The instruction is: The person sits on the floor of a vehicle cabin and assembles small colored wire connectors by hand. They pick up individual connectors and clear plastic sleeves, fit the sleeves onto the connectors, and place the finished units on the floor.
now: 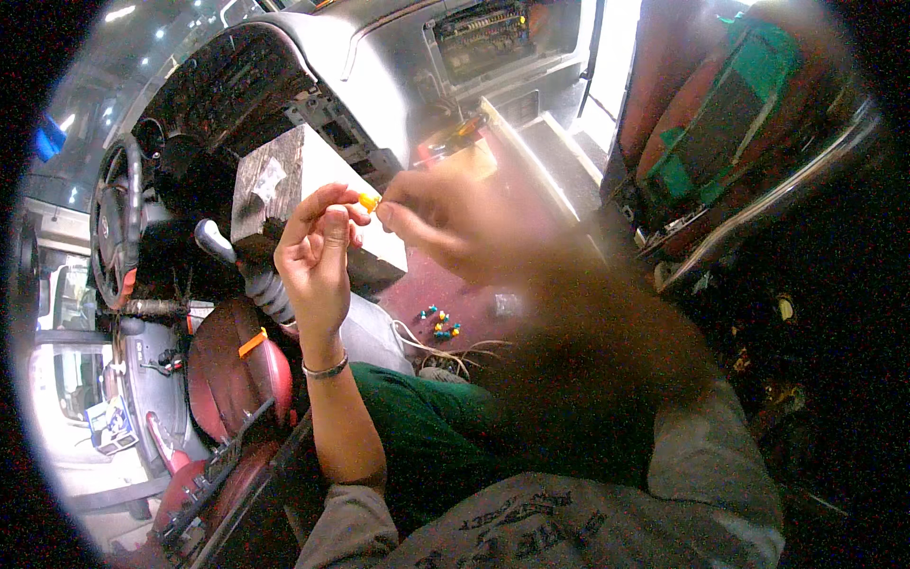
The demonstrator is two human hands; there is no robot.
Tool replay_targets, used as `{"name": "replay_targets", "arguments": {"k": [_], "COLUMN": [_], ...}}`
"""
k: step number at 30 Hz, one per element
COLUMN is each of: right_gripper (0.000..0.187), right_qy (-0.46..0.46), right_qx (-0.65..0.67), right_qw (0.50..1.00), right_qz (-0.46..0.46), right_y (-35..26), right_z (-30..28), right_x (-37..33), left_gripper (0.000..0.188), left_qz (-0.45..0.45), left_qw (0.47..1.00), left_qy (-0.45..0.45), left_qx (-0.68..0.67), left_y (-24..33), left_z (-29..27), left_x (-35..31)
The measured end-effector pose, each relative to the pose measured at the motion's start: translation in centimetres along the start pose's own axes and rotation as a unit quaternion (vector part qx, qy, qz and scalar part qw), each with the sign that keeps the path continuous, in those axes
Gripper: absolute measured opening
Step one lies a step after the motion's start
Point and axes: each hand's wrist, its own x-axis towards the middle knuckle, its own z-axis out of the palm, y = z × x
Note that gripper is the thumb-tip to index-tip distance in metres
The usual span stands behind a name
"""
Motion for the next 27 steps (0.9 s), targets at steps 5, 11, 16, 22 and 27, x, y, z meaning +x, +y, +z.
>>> {"name": "replay_targets", "arguments": {"k": [5,11,16,22,27], "right_gripper": [0.015,0.017,0.016,0.018,0.023], "right_qy": [0.013,0.081,0.137,0.163,0.181], "right_qx": [-0.201,0.028,-0.126,-0.260,-0.275], "right_qw": [0.978,0.996,0.977,0.928,0.908], "right_qz": [-0.055,-0.007,-0.108,-0.213,-0.257], "right_y": [-0.7,-0.2,0.6,1.1,0.8], "right_z": [-0.8,0.3,0.1,-0.6,-0.3], "right_x": [-0.3,0.0,0.0,0.1,0.2], "left_gripper": [0.028,0.022,0.021,0.017,0.019], "left_qz": [-0.040,-0.041,0.017,-0.040,0.024], "left_qw": [0.997,0.999,0.998,0.987,0.985], "left_qy": [-0.061,-0.011,0.058,0.106,0.107], "left_qx": [-0.003,-0.028,0.009,0.112,0.129], "left_y": [-0.2,0.1,-0.6,0.2,-0.8], "left_z": [-0.2,0.7,1.3,2.0,2.3], "left_x": [-0.1,0.0,0.2,-0.3,-0.4]}}
